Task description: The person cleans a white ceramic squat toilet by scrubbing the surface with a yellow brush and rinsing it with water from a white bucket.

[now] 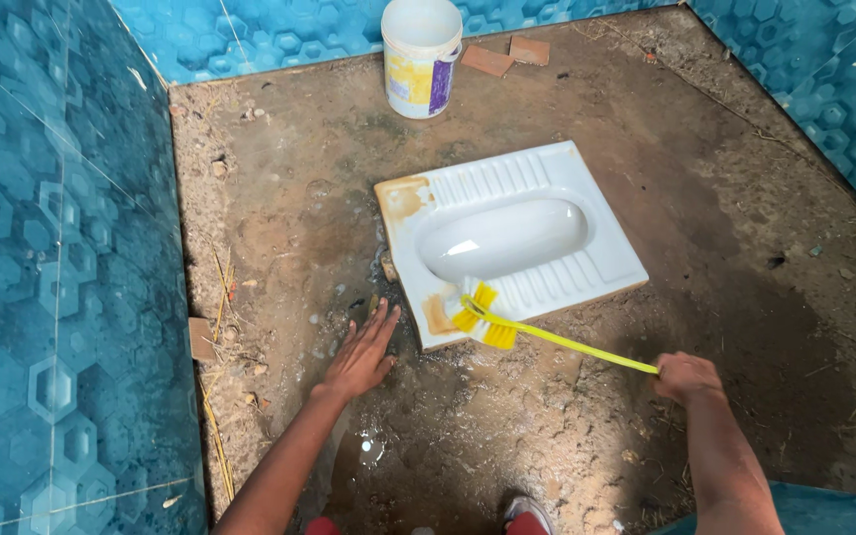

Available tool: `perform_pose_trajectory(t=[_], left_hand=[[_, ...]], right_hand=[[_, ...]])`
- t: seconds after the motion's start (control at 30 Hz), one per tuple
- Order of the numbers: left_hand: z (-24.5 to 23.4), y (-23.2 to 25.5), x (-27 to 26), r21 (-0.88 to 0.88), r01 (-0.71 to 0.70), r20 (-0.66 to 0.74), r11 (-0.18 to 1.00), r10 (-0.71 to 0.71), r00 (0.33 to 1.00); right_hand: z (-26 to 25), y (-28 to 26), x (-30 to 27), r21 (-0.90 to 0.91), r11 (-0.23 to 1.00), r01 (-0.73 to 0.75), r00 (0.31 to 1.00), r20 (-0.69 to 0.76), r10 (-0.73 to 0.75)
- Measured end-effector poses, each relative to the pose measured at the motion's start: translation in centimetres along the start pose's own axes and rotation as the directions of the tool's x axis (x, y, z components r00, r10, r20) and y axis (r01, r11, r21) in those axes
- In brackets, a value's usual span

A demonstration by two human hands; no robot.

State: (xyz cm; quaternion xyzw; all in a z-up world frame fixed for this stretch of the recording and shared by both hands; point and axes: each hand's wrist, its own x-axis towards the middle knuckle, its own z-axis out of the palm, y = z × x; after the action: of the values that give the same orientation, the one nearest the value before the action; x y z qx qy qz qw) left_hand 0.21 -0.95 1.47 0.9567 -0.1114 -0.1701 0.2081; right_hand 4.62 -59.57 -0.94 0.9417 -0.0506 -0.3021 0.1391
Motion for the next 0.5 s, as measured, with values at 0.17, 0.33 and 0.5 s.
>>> perform_pose_trajectory(t=[0.17,0.33,0.5], left_hand=[[-0.1,-0.3,-0.3,0.038,-0.003,0.006,0.999,0.003,1.0],[-1.0,0.5,-0.4,0.028,0.023,0.032,0.999,-0.024,0.999],[-0.8,0.9,0.2,0.016,-0.023,-0.022,1.0,0.023,0.999]], right_hand=[[-0.9,-2.4,1.3,0.046,0.998,-0.051,0.998,0.04,0.049],[-0.9,-7.7,2.9,0.099,0.995,0.019,0.987,0.155,-0.035],[-1.4,-4.7,3.1,0.072,0.997,0.013,0.991,0.132,-0.023]])
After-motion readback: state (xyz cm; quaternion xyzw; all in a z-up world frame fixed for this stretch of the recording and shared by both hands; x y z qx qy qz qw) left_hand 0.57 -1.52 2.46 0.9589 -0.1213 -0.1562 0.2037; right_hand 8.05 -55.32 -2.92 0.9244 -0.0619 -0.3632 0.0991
